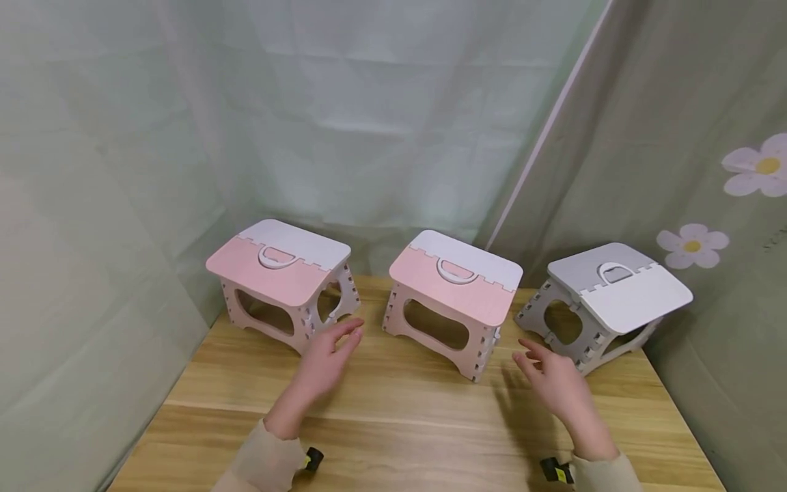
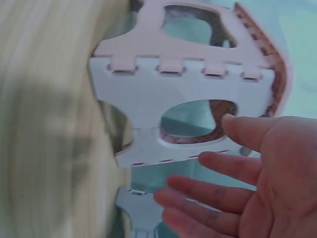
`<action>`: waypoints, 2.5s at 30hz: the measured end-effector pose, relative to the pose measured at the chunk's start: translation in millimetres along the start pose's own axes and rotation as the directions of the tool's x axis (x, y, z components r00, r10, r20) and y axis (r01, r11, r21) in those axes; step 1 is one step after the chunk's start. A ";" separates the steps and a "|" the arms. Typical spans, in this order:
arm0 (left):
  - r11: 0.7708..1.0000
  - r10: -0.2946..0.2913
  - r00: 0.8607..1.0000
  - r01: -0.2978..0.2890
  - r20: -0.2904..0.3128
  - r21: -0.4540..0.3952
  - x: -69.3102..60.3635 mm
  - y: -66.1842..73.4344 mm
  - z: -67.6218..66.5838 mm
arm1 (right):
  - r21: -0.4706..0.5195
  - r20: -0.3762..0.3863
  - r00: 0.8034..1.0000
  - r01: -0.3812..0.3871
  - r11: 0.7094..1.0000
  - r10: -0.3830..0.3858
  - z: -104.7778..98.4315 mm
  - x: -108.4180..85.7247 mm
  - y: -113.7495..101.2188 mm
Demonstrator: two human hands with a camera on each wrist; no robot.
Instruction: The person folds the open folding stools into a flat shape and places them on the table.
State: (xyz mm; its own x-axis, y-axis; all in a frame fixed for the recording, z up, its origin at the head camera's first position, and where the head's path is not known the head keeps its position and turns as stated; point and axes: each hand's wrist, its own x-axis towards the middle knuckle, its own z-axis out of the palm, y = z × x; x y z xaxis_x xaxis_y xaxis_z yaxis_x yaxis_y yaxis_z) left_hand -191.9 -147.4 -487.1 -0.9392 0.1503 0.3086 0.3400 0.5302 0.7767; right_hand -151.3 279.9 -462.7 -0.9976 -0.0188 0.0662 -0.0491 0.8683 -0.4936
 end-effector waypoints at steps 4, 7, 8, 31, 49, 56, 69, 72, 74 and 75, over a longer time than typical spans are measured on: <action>0.990 0.061 0.989 -0.076 -0.133 -0.115 -3.8 -3.6 -12.7 | 0.049 -0.124 0.992 0.021 0.999 -0.015 -4.6 -4.2 -8.7; 0.963 0.122 0.971 -0.166 -0.206 -0.211 -7.6 -4.7 -23.6 | 0.095 -0.214 0.977 0.032 0.995 -0.011 -5.4 -6.1 -14.8; 0.953 0.148 0.962 -0.200 -0.228 -0.229 -8.6 -4.6 -27.7 | 0.112 -0.239 0.971 0.034 0.993 -0.006 -5.2 -6.6 -16.6; 0.840 -0.217 0.483 -0.351 -0.848 -0.414 -5.2 -42.6 -115.6 | 0.284 -0.626 0.769 0.380 0.880 -0.130 15.8 -14.9 -46.4; 0.768 -0.559 0.760 0.324 -0.331 -0.553 -3.1 -120.6 -124.1 | 0.281 -0.670 0.715 0.493 0.823 -0.200 37.0 -9.9 -57.1; 0.740 -0.578 0.788 0.397 -0.212 -0.543 -2.8 -132.5 -126.2 | 0.271 -0.675 0.711 0.487 0.830 -0.197 40.5 -5.4 -59.3; 0.731 -0.564 0.814 0.415 -0.136 -0.542 -2.0 -130.9 -125.7 | 0.298 -0.639 0.743 0.477 0.827 -0.199 42.3 -6.6 -61.8; 0.728 -0.564 0.815 0.412 -0.137 -0.547 -1.1 -127.8 -126.8 | 0.294 -0.636 0.745 0.473 0.830 -0.199 41.7 -7.5 -61.5; 0.721 -0.577 0.804 0.419 -0.144 -0.552 -1.2 -128.4 -127.2 | 0.291 -0.633 0.748 0.470 0.833 -0.201 41.3 -7.8 -61.6; 0.718 -0.584 0.799 0.424 -0.145 -0.552 -1.5 -129.2 -127.3 | 0.291 -0.631 0.750 0.468 0.834 -0.201 41.3 -7.9 -61.7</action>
State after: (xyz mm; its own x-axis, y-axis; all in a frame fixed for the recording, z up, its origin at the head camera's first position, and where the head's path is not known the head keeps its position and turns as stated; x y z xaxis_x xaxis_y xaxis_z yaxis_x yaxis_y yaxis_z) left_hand -228.5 -322.4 -518.0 -0.9420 -0.3108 -0.1269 -0.1282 -0.0162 0.9916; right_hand -142.4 206.0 -468.5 -0.7076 0.1244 0.6956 -0.5221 0.5713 -0.6333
